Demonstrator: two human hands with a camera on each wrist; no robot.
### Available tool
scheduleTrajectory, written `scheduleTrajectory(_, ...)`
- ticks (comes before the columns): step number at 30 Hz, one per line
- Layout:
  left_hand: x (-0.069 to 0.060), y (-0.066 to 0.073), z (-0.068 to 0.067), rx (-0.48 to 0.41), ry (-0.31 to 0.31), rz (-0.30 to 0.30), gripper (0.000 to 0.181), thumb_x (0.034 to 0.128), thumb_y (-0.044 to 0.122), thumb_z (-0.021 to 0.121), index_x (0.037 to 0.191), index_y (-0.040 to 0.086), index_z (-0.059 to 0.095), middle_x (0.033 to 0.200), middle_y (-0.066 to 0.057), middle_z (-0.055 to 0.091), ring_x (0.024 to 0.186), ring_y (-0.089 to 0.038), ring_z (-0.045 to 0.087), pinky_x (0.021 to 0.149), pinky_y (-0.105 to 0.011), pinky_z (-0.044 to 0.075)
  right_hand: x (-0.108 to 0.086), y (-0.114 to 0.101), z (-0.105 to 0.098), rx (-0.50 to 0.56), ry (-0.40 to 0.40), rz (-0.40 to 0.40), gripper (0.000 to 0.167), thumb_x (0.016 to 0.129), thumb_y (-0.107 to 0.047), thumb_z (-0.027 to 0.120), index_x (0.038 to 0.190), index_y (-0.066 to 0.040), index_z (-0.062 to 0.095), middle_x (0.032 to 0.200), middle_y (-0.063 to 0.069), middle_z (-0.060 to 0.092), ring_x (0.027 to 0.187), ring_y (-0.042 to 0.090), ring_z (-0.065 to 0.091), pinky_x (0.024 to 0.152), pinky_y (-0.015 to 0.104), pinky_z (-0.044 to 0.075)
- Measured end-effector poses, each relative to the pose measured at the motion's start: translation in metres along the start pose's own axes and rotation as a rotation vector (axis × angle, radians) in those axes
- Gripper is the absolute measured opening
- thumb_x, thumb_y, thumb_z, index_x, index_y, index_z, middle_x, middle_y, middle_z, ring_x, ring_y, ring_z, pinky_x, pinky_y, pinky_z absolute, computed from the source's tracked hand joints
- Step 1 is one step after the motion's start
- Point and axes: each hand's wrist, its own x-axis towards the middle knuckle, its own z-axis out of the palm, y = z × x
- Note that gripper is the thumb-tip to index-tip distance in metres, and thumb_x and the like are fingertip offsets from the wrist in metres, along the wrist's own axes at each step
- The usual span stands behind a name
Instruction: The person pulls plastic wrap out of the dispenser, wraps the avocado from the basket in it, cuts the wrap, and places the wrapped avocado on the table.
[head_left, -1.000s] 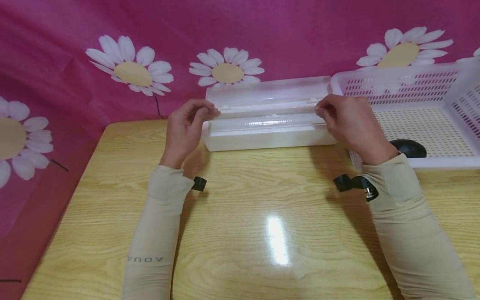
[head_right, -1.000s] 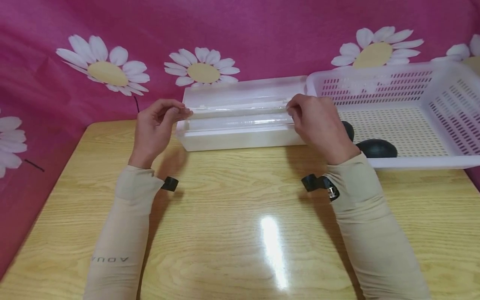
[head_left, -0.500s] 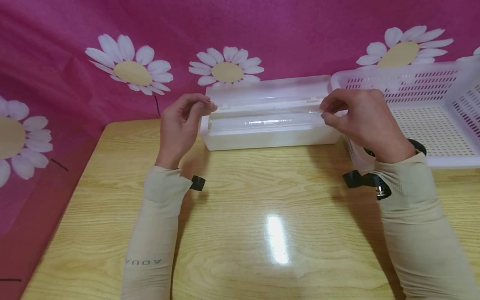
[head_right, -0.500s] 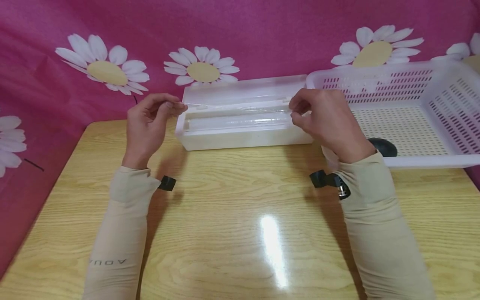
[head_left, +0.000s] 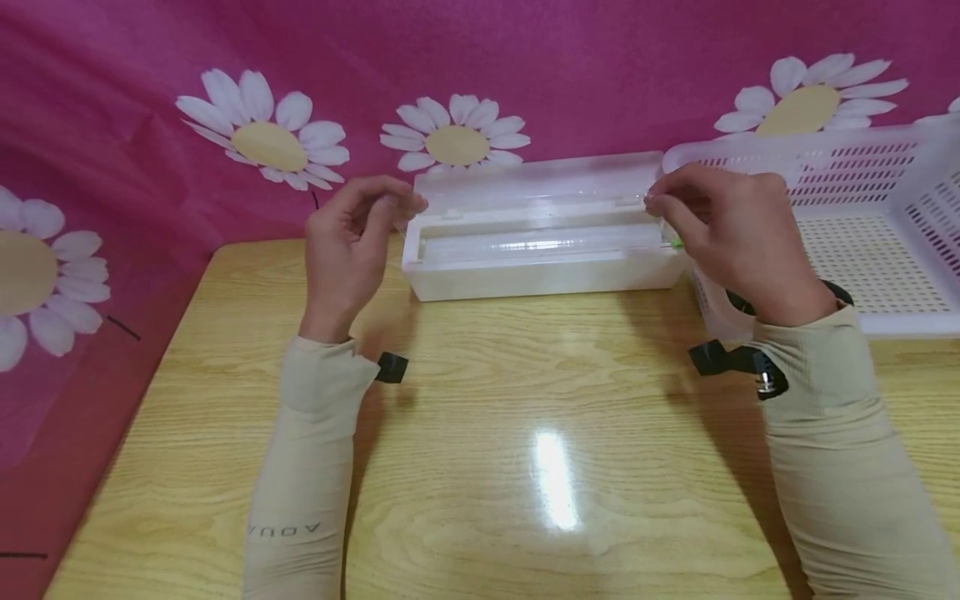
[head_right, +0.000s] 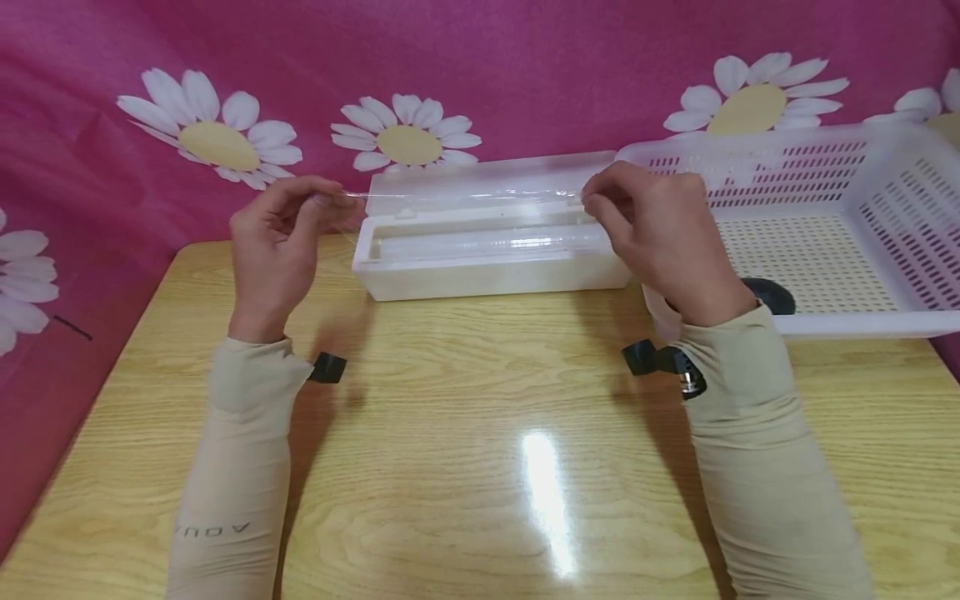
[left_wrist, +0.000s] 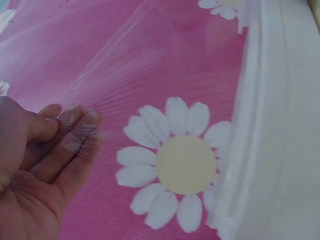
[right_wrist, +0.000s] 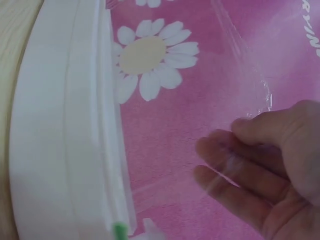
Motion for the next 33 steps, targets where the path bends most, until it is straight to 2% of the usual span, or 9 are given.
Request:
scheduleTrajectory(2,0.000,0.004,-0.001,-0.009,0.015,0.027,0.018,0.1032,0.003,0.057,0.110,-0.006,0.072,0.102,-0.022,0.077,0.092,-0.005,0.074,0.078,-0.024,0.058,0.000,-0.002,-0.001,-0.002,0.060,-0.015,0.017,0.098,-0.018,0.071,0.106,-0.004,0.078,0.098,0.015,0.081,0.093,0.035,0.079,0.078,-0.007,0.031)
scheduleTrajectory(5,-0.001,0.010,-0.003,-0.026,0.036,0.047,0.018,0.1030,0.004,0.059,0.109,-0.006,0.072,0.102,-0.020,0.078,0.093,-0.005,0.075,0.080,-0.022,0.059,0.000,-0.004,-0.004,0.012,0.130,-0.042,0.015,0.096,-0.016,0.074,0.105,-0.005,0.080,0.097,0.015,0.081,0.091,-0.007,0.074,0.080,-0.010,0.031)
scheduleTrajectory(7,-0.001,0.013,-0.004,-0.037,0.045,0.060,0.018,0.1030,0.005,0.060,0.109,-0.007,0.072,0.102,-0.020,0.078,0.094,-0.006,0.076,0.085,-0.023,0.060,-0.001,-0.005,-0.006,0.020,0.160,-0.052,0.015,0.094,-0.015,0.076,0.105,-0.006,0.081,0.097,0.015,0.081,0.090,-0.032,0.057,0.081,-0.010,0.032)
scheduleTrajectory(9,-0.002,0.015,-0.005,-0.050,0.051,0.070,0.019,0.1029,0.005,0.060,0.109,-0.008,0.071,0.103,-0.021,0.078,0.095,-0.006,0.077,0.089,-0.025,0.061,-0.002,-0.006,-0.009,0.043,0.182,-0.062,0.015,0.092,-0.014,0.078,0.105,-0.007,0.081,0.098,0.016,0.081,0.087,-0.046,0.037,0.082,-0.010,0.034)
scheduleTrajectory(19,-0.004,0.029,-0.011,-0.015,0.099,0.123,0.020,0.1030,0.006,0.060,0.111,-0.007,0.072,0.100,-0.013,0.080,0.095,-0.009,0.078,0.092,-0.027,0.061,-0.005,-0.014,-0.022,0.121,0.275,-0.099,0.018,0.085,-0.009,0.083,0.103,-0.004,0.082,0.098,0.020,0.080,0.091,-0.039,0.049,0.083,-0.006,0.042)
scheduleTrajectory(22,-0.005,0.037,-0.013,-0.018,0.113,0.143,0.018,0.1023,0.004,0.061,0.111,-0.007,0.073,0.101,-0.016,0.080,0.095,-0.008,0.078,0.092,-0.028,0.061,-0.008,-0.018,-0.027,0.131,0.300,-0.085,0.017,0.085,-0.008,0.084,0.102,-0.003,0.082,0.097,0.022,0.080,0.090,-0.038,0.051,0.082,-0.005,0.043)
scheduleTrajectory(29,-0.011,0.048,-0.018,-0.008,0.153,0.156,0.017,0.1008,0.002,0.063,0.111,-0.006,0.073,0.102,-0.019,0.079,0.095,-0.005,0.077,0.072,-0.019,0.055,-0.012,-0.028,-0.035,0.099,0.345,-0.160,0.018,0.090,-0.012,0.080,0.102,0.001,0.081,0.097,0.022,0.080,0.097,-0.038,0.049,0.086,-0.004,0.043)
scheduleTrajectory(32,-0.013,0.052,-0.020,-0.007,0.152,0.169,0.017,0.1002,0.001,0.063,0.112,-0.007,0.073,0.103,-0.021,0.079,0.096,-0.004,0.076,0.079,-0.020,0.059,-0.013,-0.028,-0.035,0.093,0.382,-0.177,0.018,0.090,-0.014,0.080,0.100,0.000,0.081,0.096,0.021,0.080,0.098,-0.037,0.050,0.087,-0.004,0.043)
scheduleTrajectory(33,-0.013,0.053,-0.020,-0.005,0.149,0.175,0.017,0.1000,0.000,0.063,0.112,-0.007,0.073,0.103,-0.021,0.078,0.096,-0.004,0.077,0.079,-0.020,0.059,-0.013,-0.028,-0.035,0.090,0.397,-0.174,0.017,0.089,-0.014,0.081,0.099,0.000,0.082,0.096,0.020,0.080,0.100,-0.030,0.058,0.088,-0.003,0.043)
